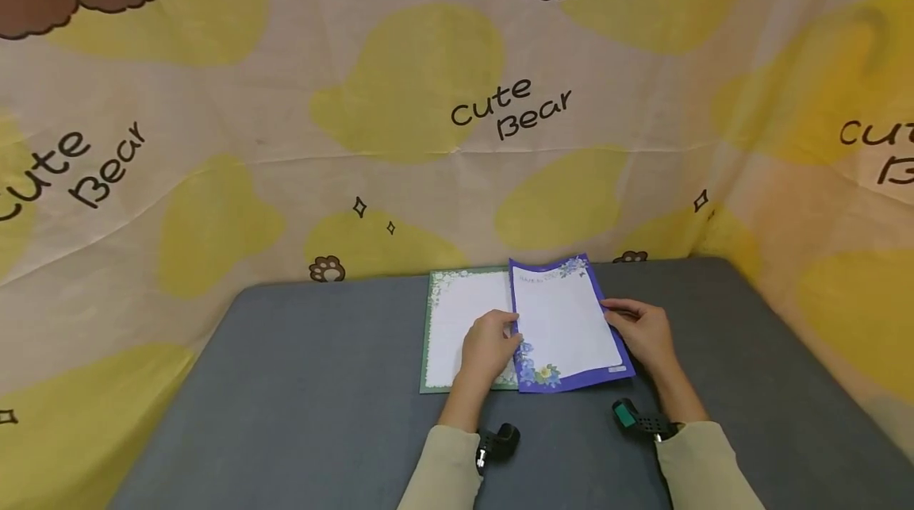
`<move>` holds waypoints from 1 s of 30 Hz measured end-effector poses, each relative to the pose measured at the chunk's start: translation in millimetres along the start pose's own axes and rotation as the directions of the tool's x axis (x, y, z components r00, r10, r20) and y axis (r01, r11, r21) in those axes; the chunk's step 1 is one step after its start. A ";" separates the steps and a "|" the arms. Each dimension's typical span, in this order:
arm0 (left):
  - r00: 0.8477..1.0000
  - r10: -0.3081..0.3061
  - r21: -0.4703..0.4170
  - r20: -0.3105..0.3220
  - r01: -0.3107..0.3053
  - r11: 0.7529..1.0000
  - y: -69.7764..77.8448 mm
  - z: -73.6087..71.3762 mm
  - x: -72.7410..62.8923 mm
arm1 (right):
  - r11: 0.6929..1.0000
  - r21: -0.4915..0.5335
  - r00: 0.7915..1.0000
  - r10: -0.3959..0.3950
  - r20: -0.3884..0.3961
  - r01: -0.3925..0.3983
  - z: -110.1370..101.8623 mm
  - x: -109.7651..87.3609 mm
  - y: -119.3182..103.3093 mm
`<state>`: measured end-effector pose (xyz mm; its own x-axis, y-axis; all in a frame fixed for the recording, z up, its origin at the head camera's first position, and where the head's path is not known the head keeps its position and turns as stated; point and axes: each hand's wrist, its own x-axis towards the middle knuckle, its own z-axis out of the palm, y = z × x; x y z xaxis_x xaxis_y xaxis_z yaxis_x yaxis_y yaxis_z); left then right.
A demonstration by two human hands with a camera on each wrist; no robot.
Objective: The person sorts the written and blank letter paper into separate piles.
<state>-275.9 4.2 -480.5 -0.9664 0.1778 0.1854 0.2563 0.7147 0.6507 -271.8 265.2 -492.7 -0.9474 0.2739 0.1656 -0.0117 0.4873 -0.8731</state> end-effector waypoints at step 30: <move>0.997 0.076 0.049 -0.023 -0.075 0.996 -10.6 19.1 -1.8 | 0.952 -0.304 0.986 -0.089 -0.139 0.043 4.0 -2.7 4.6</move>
<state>-277.2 9.2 -501.8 -0.9434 0.2165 0.2513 0.3272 0.7314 0.5983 -270.6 263.4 -499.0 -0.8888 0.3420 0.3051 0.0451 0.7277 -0.6844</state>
